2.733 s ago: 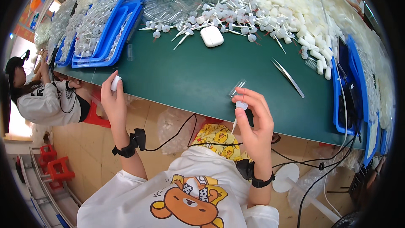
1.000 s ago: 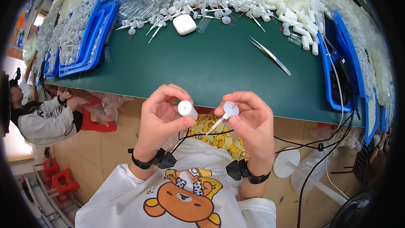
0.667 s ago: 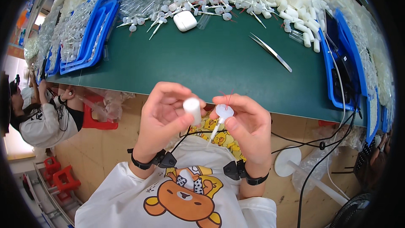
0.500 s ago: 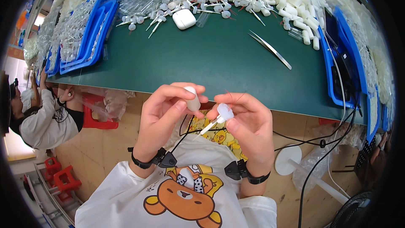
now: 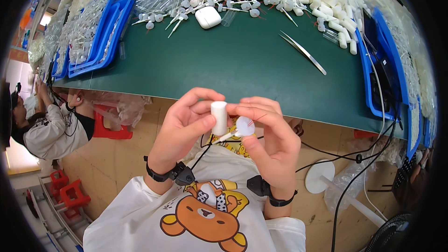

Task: Assembling small white and clear plastic components at a factory workbench using hands and tweezers.

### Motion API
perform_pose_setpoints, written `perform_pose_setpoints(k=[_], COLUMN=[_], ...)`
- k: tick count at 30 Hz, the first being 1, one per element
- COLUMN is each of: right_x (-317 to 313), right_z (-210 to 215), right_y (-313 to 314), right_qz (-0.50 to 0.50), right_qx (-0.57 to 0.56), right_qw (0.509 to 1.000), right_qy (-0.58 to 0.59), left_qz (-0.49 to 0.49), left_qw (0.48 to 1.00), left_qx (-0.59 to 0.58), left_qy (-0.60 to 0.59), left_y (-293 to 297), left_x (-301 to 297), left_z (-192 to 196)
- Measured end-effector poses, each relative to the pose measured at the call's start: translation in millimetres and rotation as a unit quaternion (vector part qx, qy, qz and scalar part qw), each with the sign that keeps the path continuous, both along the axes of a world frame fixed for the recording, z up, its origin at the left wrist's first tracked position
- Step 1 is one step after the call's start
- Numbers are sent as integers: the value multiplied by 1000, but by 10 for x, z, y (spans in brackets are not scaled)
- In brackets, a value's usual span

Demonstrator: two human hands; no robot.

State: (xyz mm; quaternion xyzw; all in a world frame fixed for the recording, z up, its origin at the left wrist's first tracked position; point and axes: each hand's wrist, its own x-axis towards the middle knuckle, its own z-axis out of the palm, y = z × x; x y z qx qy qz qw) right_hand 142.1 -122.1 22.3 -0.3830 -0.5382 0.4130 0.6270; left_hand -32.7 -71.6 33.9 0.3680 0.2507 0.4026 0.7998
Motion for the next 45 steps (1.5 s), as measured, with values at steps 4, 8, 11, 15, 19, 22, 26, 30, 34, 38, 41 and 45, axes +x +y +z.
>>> perform_pose_setpoints(k=[4, 8, 11, 15, 19, 22, 26, 30, 34, 38, 41, 45], right_x=[-35, -10, 12, -5, -14, 17, 38, 0, -47, -73, -47, 125], right_z=[41, 7, 5, 21, -10, 17, 56, 33, 104, 73, 76, 45], right_y=[57, 12, -3, 3, -1, -20, -78, -120, -203, -320, -312, -252], right_qz=[51, 37, 38, 37, 34, 20, 11, -18, -33, -66, -61, -50], right_qx=[30, 0, -29, -59, -74, -61, -53, 5, 33, -14, -12, -35], right_qw=[997, 997, 997, 994, 996, 994, 986, 980, 960, 975, 977, 981], right_qy=[-57, -66, -64, -82, -36, -89, -157, -200, -275, -210, -205, -185], left_qz=[-25, -30, -34, -45, -59, -68, -75, -54, -29, -7, -7, -46], left_qw=[998, 995, 993, 992, 985, 974, 960, 955, 954, 945, 945, 945], left_qx=[30, 19, 20, 12, 49, 87, 124, 160, 181, 189, 181, 181], left_qy=[51, 94, 107, 117, 153, 198, 240, 244, 236, 265, 272, 268], left_y=[-27, -9, -12, -29, -77, -78, -73, -92, -135, -168, -152, -90], left_x=[-6, -55, -64, -57, -17, -7, -2, -13, 2, 10, 58, 137], left_z=[13, 55, 38, 77, 74, 61, 53, 13, 37, 55, 79, 148])
